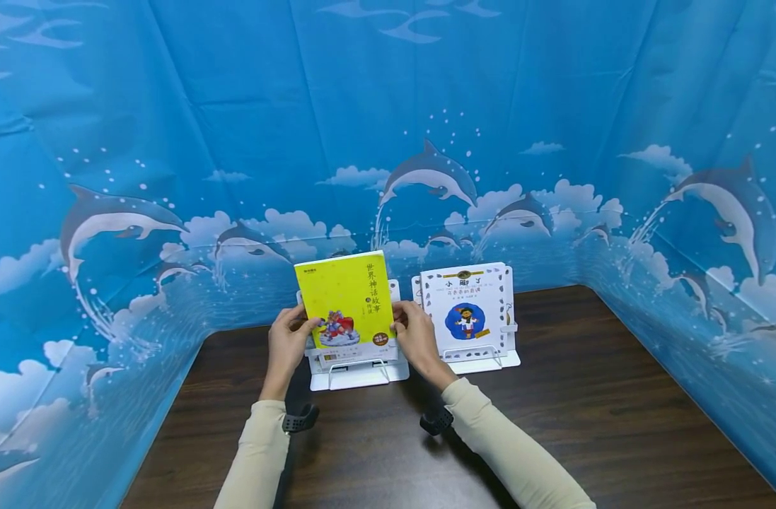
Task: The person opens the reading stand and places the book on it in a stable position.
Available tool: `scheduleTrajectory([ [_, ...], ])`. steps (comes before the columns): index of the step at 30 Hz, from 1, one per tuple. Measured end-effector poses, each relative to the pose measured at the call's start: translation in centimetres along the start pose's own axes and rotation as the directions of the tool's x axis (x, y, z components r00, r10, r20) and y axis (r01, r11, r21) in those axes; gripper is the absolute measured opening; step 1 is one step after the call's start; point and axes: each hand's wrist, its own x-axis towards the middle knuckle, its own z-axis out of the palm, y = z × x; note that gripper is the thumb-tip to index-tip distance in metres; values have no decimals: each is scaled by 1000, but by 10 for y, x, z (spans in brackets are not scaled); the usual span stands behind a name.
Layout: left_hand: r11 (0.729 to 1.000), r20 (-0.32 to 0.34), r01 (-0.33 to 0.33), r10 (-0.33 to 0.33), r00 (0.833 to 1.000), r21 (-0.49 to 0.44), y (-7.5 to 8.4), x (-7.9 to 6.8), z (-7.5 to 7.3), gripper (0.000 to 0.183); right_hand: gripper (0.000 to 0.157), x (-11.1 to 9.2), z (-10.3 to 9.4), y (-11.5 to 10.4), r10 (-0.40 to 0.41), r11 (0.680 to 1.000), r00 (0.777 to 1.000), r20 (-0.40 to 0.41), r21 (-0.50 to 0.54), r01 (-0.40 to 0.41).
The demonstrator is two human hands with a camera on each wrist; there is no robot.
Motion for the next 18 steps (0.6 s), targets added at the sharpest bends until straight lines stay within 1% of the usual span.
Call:
scheduleTrajectory([
  [4, 1000, -62, -23, 24, 998, 14, -5, -3, 1, 44, 33, -3, 5, 0, -26, 999, 1000, -16, -20, 25],
  [7, 1000, -87, -24, 25, 996, 8, -9, -7, 3, 44, 32, -5, 7, 2, -28, 998, 1000, -14, -48, 27],
  [11, 999, -97, -21, 24, 995, 27, -12, -9, 5, 42, 29, -7, 8, 3, -37, 996, 999, -26, -78, 35],
  [18, 998, -108, -25, 31, 994, 63, -14, -9, 5, 40, 28, -9, 9, 4, -45, 995, 998, -44, -86, 41],
])
